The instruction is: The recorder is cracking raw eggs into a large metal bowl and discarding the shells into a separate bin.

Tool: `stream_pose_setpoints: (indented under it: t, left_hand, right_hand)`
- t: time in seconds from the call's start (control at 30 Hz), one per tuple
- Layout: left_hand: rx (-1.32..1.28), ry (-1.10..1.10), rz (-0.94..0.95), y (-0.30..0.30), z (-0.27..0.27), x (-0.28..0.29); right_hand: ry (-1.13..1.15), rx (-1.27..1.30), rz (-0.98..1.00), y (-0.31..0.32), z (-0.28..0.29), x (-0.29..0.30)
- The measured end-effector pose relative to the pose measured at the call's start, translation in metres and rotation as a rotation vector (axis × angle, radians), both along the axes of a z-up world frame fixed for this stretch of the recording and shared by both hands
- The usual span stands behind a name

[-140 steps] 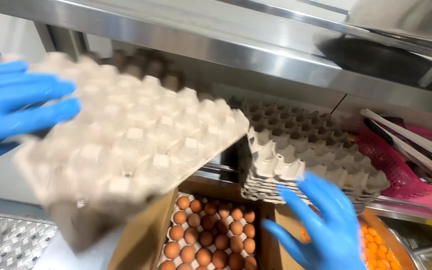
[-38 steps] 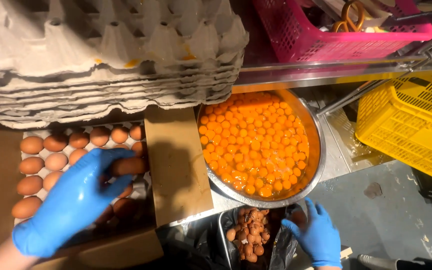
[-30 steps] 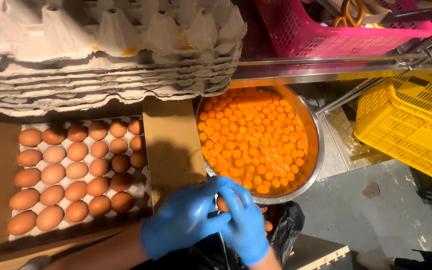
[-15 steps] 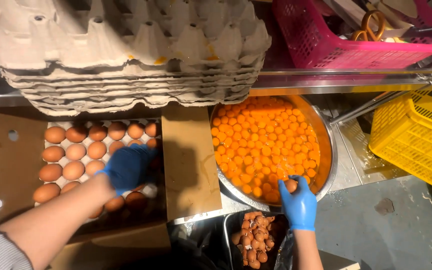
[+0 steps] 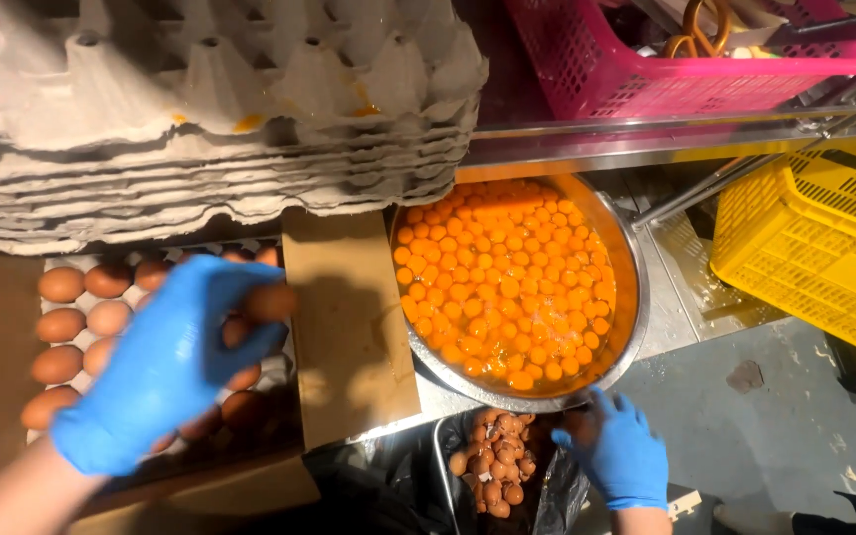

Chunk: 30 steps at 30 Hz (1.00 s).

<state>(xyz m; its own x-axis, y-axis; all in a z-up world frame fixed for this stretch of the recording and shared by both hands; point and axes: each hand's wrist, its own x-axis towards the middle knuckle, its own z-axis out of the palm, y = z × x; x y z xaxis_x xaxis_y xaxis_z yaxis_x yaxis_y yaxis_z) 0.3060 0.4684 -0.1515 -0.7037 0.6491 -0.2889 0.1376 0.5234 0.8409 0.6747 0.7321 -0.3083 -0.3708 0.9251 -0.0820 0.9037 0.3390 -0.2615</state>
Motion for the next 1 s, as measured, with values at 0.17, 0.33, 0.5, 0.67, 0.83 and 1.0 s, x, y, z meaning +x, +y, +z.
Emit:
stream_pose_setpoints:
  t: [0.17,0.33,0.5,0.67,0.83,1.0]
  left_hand:
    - [0.340,0.519,-0.596,0.034,-0.048,0.060]
    - [0.349,0.395,-0.539,0.060,-0.085,0.076]
    - [0.080,0.426,-0.226,0.026,-0.071,-0.042]
    - [-0.267,0.289,-0.131,0.010,-0.200,-0.138]
    - [-0.114,0.939,-0.462,0.012,-0.203,-0.110]
    - [-0.253,1.060,-0.597,0.023,-0.185,-0.092]
  right_hand:
    - [0.490,0.181,0.506,-0.078,0.053,-0.084]
    - [0.801,0.093,0.207,-0.078,-0.002,-0.104]
    - [0.530,0.089,0.003,-0.011,-0.067,-0.017]
    - [0.708,-0.005,-0.021,0.002,-0.079,-0.002]
    - [0.431,0.030,-0.017,0.009,-0.081,-0.001]
    - [0.498,0.148,0.060,0.010,-0.056,-0.034]
